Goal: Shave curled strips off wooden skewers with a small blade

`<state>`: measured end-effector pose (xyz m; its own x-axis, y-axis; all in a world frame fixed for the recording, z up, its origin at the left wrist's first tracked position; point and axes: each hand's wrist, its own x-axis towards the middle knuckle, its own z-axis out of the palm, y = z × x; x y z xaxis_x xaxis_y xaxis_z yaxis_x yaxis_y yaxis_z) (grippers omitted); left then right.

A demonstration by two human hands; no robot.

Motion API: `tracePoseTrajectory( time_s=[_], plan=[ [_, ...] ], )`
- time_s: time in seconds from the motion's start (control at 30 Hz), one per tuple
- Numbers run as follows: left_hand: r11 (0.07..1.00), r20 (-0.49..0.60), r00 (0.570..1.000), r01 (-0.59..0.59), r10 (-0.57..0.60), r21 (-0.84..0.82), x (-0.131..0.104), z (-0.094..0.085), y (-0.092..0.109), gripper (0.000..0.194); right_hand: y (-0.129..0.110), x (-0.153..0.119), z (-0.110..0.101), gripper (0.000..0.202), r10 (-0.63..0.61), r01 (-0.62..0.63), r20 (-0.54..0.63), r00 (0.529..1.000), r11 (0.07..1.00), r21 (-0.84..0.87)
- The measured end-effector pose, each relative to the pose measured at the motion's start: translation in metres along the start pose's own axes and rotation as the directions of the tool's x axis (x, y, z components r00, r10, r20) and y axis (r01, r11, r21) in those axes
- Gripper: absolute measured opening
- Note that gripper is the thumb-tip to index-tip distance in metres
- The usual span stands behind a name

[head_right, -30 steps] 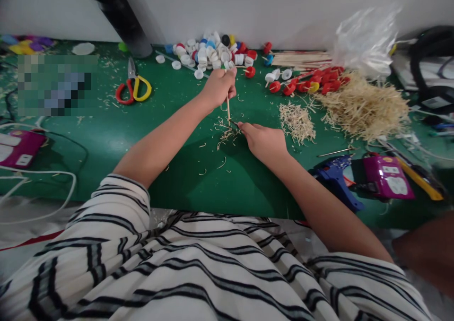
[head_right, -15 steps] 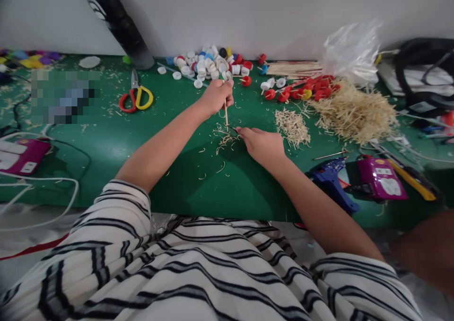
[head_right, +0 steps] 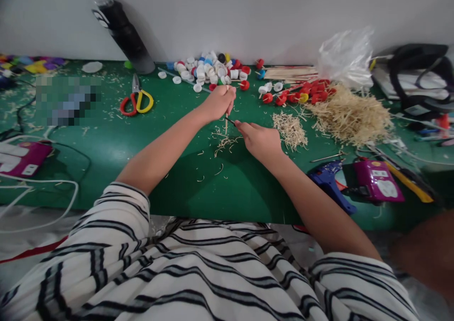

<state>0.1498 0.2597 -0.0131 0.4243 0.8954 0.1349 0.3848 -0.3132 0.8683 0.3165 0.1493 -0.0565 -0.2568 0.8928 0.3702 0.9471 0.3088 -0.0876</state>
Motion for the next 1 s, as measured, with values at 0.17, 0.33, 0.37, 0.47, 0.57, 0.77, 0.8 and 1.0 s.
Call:
tracePoseTrajectory(
  time_s=[0.17,0.33,0.37,0.47,0.57,0.77,0.8,1.0],
  plan=[
    [0.999,-0.014,1.000,0.017,-0.018,-0.041,0.003,-0.001,-0.006,0.040,0.000,-0.002,0.003,0.042,-0.009,0.009,0.003,1.000,1.000,0.005],
    [0.999,0.027,0.999,-0.036,0.036,-0.020,0.003,-0.004,-0.011,0.047,-0.002,-0.004,0.000,0.043,-0.007,0.007,0.019,1.000,1.000,0.019],
    [0.999,0.029,0.999,-0.044,0.044,-0.011,0.002,-0.005,-0.011,0.048,-0.003,-0.005,-0.001,0.044,-0.009,0.008,0.025,1.000,1.000,0.021],
    [0.999,0.021,0.999,-0.047,0.047,0.006,-0.001,-0.006,-0.007,0.049,-0.004,-0.006,-0.004,0.044,-0.011,0.010,0.054,0.998,1.000,0.021],
    [0.999,0.011,0.999,-0.040,0.040,0.019,-0.004,-0.005,-0.003,0.049,-0.004,-0.007,-0.005,0.044,-0.007,0.006,0.071,0.997,1.000,0.014],
    [0.999,0.001,1.000,-0.029,0.029,0.024,-0.001,-0.005,-0.008,0.051,-0.006,-0.013,-0.004,0.045,0.000,0.002,0.105,0.994,1.000,-0.024],
    [0.999,-0.003,1.000,-0.020,0.020,0.026,-0.001,-0.005,-0.009,0.052,-0.006,-0.015,-0.004,0.044,-0.011,0.017,0.133,0.991,0.999,-0.043],
    [0.999,-0.019,1.000,0.014,-0.013,0.034,0.002,-0.009,-0.012,0.052,-0.004,-0.017,-0.002,0.045,-0.023,0.028,0.122,0.992,0.999,-0.038]
  ],
)
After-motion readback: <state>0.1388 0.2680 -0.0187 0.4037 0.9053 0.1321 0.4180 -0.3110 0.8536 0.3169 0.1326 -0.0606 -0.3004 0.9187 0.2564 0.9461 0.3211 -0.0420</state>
